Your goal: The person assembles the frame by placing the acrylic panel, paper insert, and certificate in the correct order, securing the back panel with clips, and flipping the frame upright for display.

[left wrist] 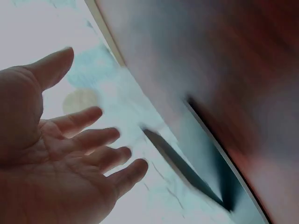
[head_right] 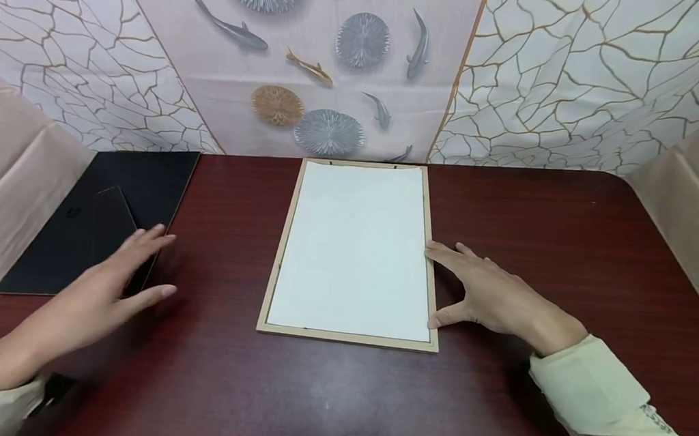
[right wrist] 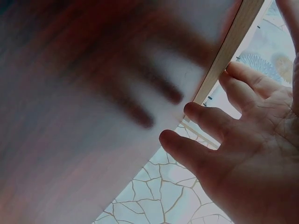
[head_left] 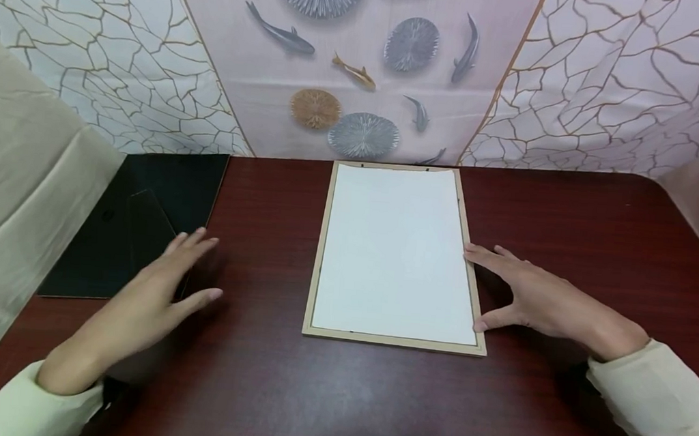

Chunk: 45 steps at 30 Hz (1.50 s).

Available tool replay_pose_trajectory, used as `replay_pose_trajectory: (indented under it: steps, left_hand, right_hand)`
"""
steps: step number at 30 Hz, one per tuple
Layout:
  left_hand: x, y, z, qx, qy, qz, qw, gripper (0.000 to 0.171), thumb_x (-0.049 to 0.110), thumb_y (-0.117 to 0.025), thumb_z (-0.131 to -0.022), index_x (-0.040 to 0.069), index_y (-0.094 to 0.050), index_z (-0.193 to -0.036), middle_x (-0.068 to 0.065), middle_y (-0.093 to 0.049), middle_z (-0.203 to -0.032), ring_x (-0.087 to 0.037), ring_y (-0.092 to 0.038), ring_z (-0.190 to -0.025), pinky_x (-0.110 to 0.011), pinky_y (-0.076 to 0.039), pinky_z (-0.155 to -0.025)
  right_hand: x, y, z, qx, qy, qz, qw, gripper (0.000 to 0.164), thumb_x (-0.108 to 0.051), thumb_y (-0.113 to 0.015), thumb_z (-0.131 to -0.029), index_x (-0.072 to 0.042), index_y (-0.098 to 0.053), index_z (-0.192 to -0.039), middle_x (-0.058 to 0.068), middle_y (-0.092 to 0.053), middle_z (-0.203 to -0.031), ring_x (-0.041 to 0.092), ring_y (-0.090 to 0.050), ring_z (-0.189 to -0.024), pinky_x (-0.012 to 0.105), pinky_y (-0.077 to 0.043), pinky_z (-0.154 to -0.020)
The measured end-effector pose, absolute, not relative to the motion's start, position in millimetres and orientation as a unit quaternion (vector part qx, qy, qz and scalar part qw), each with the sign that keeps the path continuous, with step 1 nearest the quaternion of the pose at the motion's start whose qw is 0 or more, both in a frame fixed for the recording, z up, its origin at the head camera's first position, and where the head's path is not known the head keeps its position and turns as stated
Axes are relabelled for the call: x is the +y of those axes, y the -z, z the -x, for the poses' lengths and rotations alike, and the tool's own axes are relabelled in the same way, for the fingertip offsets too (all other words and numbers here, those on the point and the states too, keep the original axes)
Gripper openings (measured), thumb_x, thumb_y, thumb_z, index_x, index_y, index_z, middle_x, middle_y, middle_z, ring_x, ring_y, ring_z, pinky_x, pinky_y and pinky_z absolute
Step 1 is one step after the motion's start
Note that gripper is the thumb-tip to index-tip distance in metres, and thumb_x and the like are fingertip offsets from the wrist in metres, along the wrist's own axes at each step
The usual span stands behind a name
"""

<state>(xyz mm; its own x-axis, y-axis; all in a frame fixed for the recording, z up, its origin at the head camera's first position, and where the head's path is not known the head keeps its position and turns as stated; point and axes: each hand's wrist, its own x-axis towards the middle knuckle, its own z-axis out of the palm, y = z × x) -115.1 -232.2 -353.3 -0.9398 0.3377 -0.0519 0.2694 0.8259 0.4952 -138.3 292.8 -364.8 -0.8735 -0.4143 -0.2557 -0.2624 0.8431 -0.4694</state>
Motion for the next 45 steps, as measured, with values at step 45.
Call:
replay_pose_trajectory:
  steps: [45]
  left_hand:
    - [-389, 378, 145, 0.984, -0.163, 0.008, 0.064, 0.115, 0.039, -0.092, -0.078, -0.009, -0.025, -0.159, -0.049, -0.018, -0.158, -0.070, -0.033, -0.134, -0.078, -0.035, -0.098]
  right_hand:
    - [296, 367, 137, 0.937, 0.240, 0.183, 0.177, 0.111, -0.056, -0.087, -0.074, -0.013, -0.037, -0.164, 0.010, -0.024, -0.175, 0.049, -0.018, -0.159, 0.073, -0.031, -0.115]
